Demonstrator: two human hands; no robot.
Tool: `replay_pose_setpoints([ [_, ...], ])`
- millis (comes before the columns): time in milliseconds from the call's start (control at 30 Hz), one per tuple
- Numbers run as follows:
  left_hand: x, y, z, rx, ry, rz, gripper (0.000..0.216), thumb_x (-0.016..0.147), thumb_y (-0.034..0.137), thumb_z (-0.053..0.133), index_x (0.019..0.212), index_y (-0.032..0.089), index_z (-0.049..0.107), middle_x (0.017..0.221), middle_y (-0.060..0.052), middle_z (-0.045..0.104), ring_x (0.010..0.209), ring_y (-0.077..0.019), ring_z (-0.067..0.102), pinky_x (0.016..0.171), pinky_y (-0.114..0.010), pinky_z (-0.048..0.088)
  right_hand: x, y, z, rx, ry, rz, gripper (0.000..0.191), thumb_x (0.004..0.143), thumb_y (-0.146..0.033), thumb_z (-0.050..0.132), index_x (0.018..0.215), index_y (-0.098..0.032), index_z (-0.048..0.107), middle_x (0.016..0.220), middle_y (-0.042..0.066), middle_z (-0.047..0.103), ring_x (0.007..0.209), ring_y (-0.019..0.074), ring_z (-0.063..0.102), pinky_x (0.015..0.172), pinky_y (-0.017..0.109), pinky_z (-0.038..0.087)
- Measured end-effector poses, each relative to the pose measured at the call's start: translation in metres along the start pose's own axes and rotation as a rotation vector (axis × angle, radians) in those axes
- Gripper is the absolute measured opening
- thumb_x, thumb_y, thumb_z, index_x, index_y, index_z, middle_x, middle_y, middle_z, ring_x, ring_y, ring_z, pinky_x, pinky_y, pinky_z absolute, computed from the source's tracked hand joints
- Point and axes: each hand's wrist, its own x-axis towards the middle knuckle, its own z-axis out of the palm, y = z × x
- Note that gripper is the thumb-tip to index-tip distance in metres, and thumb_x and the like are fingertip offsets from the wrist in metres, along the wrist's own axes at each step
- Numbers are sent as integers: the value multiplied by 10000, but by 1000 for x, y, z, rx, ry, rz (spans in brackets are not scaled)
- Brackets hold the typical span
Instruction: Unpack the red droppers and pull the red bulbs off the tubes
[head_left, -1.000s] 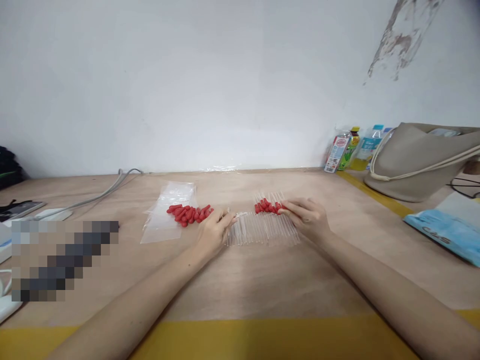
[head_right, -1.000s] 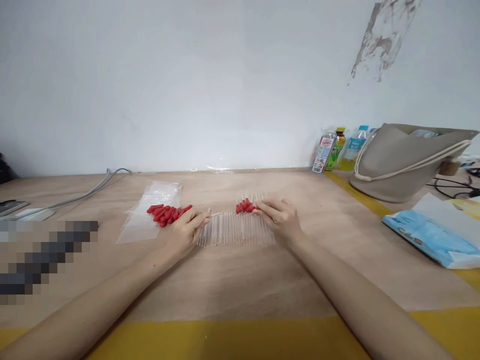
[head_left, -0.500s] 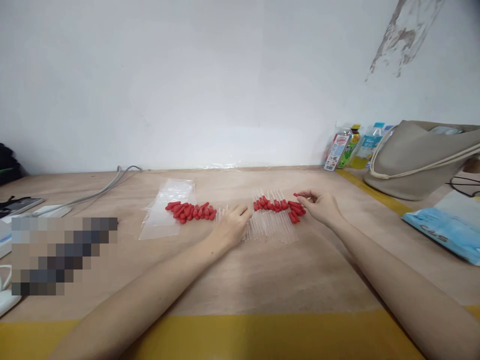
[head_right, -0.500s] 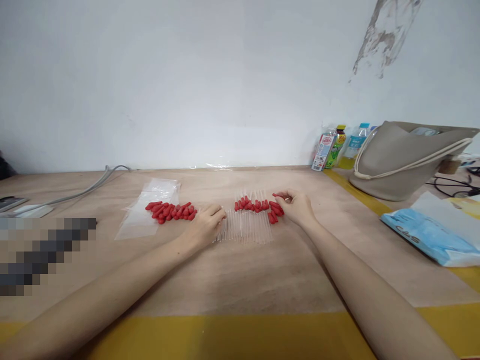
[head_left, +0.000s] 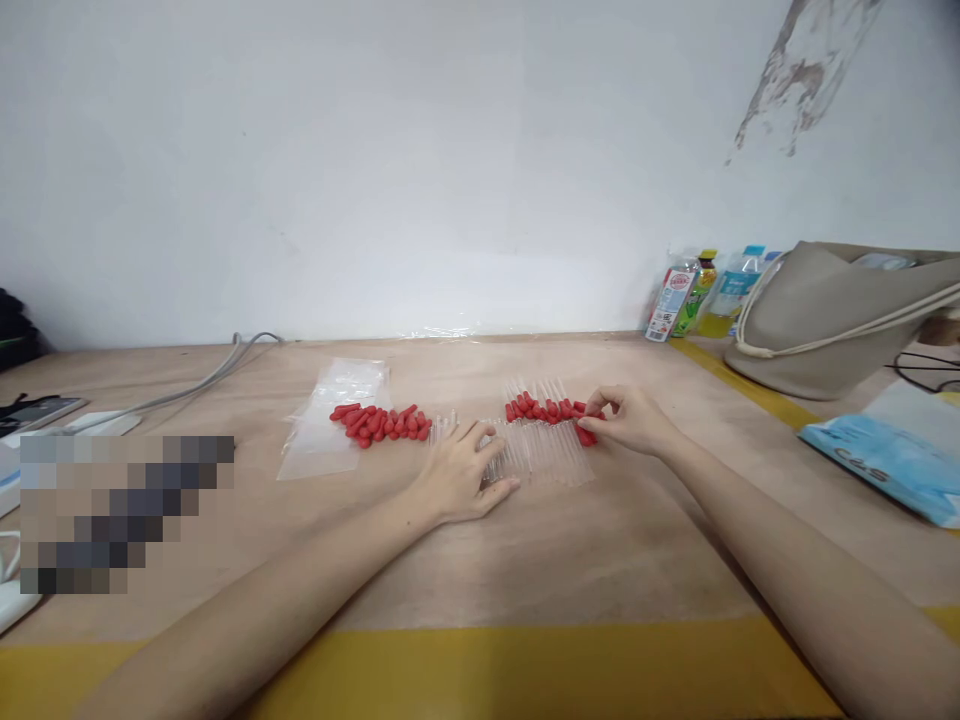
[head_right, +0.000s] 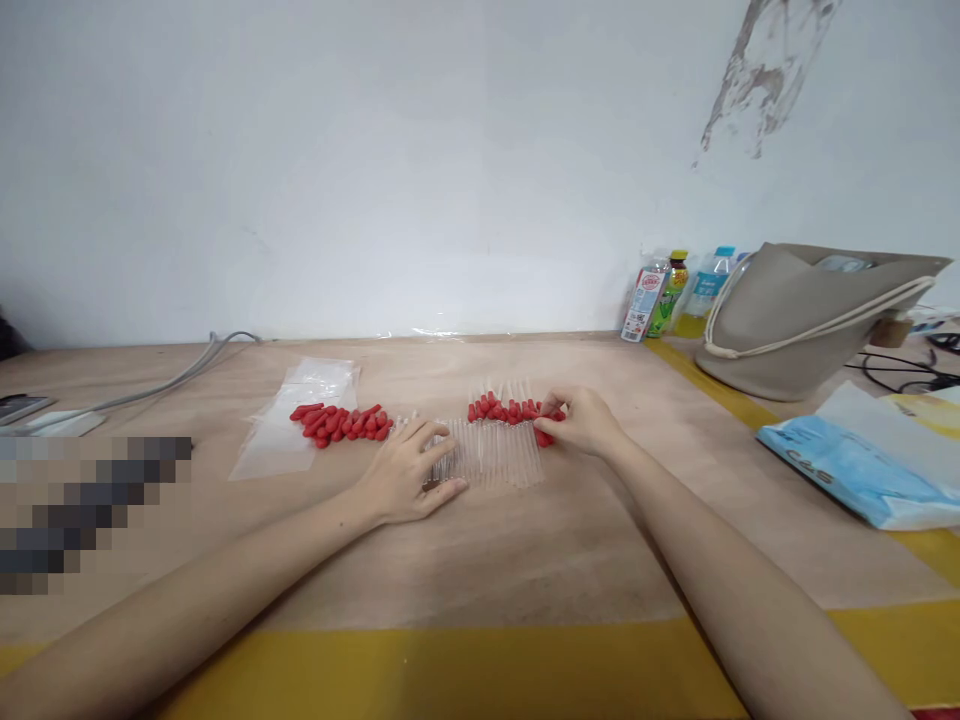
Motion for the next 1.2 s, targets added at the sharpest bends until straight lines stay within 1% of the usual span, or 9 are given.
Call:
replay_pose_setpoints([
  [200, -14, -9, 2, -57, 60, -112, 412, 756, 477, 517, 1072, 216, 563, 1070, -84, 530, 1044, -269, 447, 896, -464, 329, -1, -2, 1, -132, -59, -128, 168, 649, -347, 626, 569, -202, 601, 639, -8, 621, 639, 141, 526, 608, 254, 362],
  [300, -15, -11, 5, -70, 46, -141, 461, 733, 501, 539, 1096, 217, 553, 1114, -89, 514, 1083, -280, 425, 914, -470, 315, 0, 0, 2, -116, 9, -136, 209, 685, -370, 595, 575, -193, 607, 663, 14, 616, 641, 143, 532, 608, 255, 372],
  [433, -13, -13, 8, -60, 39, -149, 495, 727, 513, 545, 1127, 220, 536, 1157, -100, 498, 1122, -290, 403, 927, -486, 295, 2, -1, 8, -65, 146, -54, 167, 708, -322, 572, 639, -180, 627, 679, 24, 620, 644, 147, 543, 602, 255, 389],
  [567, -13, -15, 9, -57, 44, -152, 512, 721, 541, 542, 1119, 220, 541, 1155, -101, 504, 1131, -288, 396, 935, -482, 285, 9, -11, 21, -97, 98, -140, 178, 699, -354, 602, 732, -197, 678, 687, 26, 624, 661, 156, 544, 624, 264, 391],
  [667, -13, -14, 8, -50, 33, -169, 546, 713, 566, 535, 1133, 216, 529, 1159, -102, 502, 1131, -285, 398, 945, -478, 277, 15, -22, 31, -197, 73, -175, 245, 681, -408, 626, 820, -217, 692, 694, 35, 610, 691, 167, 535, 648, 273, 374],
  [800, -14, -16, 3, -26, 20, -182, 769, 635, 669, 533, 1223, 181, 444, 1190, -123, 491, 1162, -301, 375, 983, -493, 223, 21, -34, 42, -322, 65, -132, 265, 673, -455, 625, 796, -232, 701, 706, 47, 601, 736, 186, 527, 684, 299, 339],
  [933, -20, -30, -4, 27, -20, -214, 996, 559, 758, 499, 1320, 147, 299, 1304, -158, 402, 1234, -332, 298, 1024, -523, 125, 23, -38, 47, -338, 59, -103, 202, 734, -410, 567, 743, -260, 701, 698, 33, 610, 733, 180, 524, 672, 302, 310],
  [1033, -27, -41, -7, 64, -64, -230, 1048, 553, 775, 478, 1348, 138, 233, 1363, -165, 328, 1272, -341, 234, 1037, -524, 82, 22, -38, 49, -327, 87, -85, 204, 752, -357, 536, 703, -241, 696, 680, 31, 614, 710, 175, 529, 644, 299, 301],
  [1200, -30, -46, -7, 60, -146, -174, 1069, 571, 779, 451, 1372, 133, 161, 1400, -168, 259, 1290, -328, 210, 1047, -520, 35, 21, -37, 51, -255, 221, -13, 236, 747, -341, 521, 647, -201, 683, 631, 43, 600, 671, 174, 531, 641, 298, 325],
])
